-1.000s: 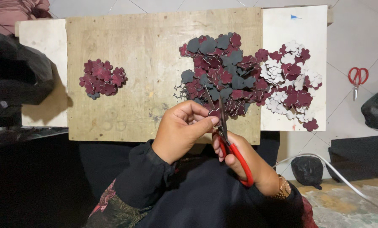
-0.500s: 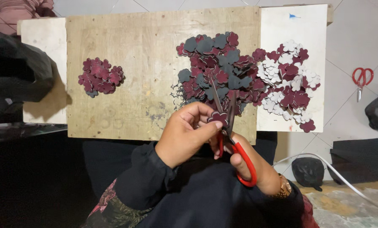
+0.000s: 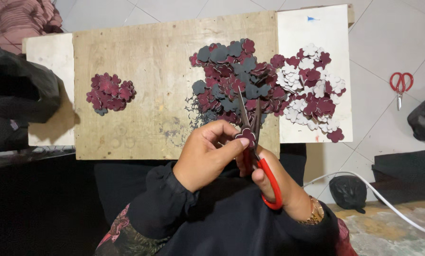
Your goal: The person sits at a workbench holding red-handled scissors and trims the edges of small flower-shaped fabric pieces one at a time, cutting off excess material and letting the trimmed pieces and scraps fall onto the board. They occasionally brush scraps aside and reach for the next untrimmed piece from the pile.
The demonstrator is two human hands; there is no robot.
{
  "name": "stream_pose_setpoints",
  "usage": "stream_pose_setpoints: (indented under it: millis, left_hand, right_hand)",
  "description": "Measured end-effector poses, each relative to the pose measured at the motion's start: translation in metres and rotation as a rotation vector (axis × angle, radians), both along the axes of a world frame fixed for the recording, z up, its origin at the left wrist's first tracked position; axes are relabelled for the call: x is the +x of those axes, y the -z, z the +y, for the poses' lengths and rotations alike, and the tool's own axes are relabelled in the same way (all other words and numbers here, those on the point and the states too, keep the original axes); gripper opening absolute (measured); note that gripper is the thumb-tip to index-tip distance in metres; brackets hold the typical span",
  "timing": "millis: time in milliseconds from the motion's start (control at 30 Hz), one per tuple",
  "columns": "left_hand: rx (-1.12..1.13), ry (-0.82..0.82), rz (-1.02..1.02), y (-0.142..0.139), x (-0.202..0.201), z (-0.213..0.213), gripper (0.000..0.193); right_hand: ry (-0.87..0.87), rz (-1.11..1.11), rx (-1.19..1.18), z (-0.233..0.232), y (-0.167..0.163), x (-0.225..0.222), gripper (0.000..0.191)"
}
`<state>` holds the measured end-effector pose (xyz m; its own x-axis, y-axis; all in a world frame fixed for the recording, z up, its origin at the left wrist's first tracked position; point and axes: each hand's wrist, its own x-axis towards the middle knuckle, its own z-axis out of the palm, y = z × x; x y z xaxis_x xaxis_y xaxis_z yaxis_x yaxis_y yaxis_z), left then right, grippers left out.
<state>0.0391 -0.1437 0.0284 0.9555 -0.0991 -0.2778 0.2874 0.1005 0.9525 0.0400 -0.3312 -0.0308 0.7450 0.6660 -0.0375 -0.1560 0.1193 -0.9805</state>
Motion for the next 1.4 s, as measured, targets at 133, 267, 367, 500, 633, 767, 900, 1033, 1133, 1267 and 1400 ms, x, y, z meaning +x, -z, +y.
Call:
stream_pose_setpoints:
  millis: [133, 267, 367, 500, 633, 767, 900, 1033, 1133, 1267, 1400]
  left_hand:
    - [-0.109, -0.002, 0.056, -0.001, 0.002, -0.001, 0.007]
    - [-0.274, 0.003, 0.102, 0.001, 0.004, -0.001, 0.006]
    - [-0.135, -0.054, 0.047, 0.005, 0.007, -0.003, 0.011]
    - [-0.105, -0.064, 0.023, 0.006, 0.006, -0.002, 0.012]
    - [-0.194, -0.057, 0.048, 0.004, 0.005, -0.003, 0.011]
    - [-0.167, -0.054, 0.05, 0.003, 0.005, -0.005, 0.009]
    - [-0.193, -0.042, 0.064, 0.006, 0.005, -0.007, 0.01]
    - [-0.153, -0.05, 0.042, 0.01, 0.006, -0.01, 0.009]
    - [-0.115, -0.053, 0.033, 0.013, 0.008, -0.011, 0.009]
    - [-0.088, -0.041, 0.034, 0.014, 0.01, -0.012, 0.007]
    - [-0.095, -0.033, 0.028, 0.012, 0.011, -0.011, 0.006]
  right_hand:
    - [0.026, 0.012, -0.038, 0.0, 0.002, 0.0, 0.099]
    - [0.023, 0.085, -0.036, -0.001, 0.007, -0.001, 0.095]
    - [0.024, 0.116, -0.016, -0.003, 0.01, -0.002, 0.093]
    - [0.025, 0.14, -0.02, -0.004, 0.008, -0.003, 0.094]
    - [-0.005, 0.086, -0.019, -0.006, 0.001, -0.002, 0.094]
    - [-0.007, 0.043, -0.025, -0.009, -0.004, 0.0, 0.096]
    - [0.004, 0.033, -0.033, -0.01, -0.003, 0.0, 0.095]
    - [0.018, 0.053, -0.061, -0.014, 0.002, 0.001, 0.092]
    - [0.022, 0.085, -0.044, -0.018, 0.005, -0.001, 0.089]
    - [0.019, 0.141, -0.004, -0.02, 0.009, -0.002, 0.085]
    - [0.012, 0.19, 0.04, -0.021, 0.011, -0.004, 0.078]
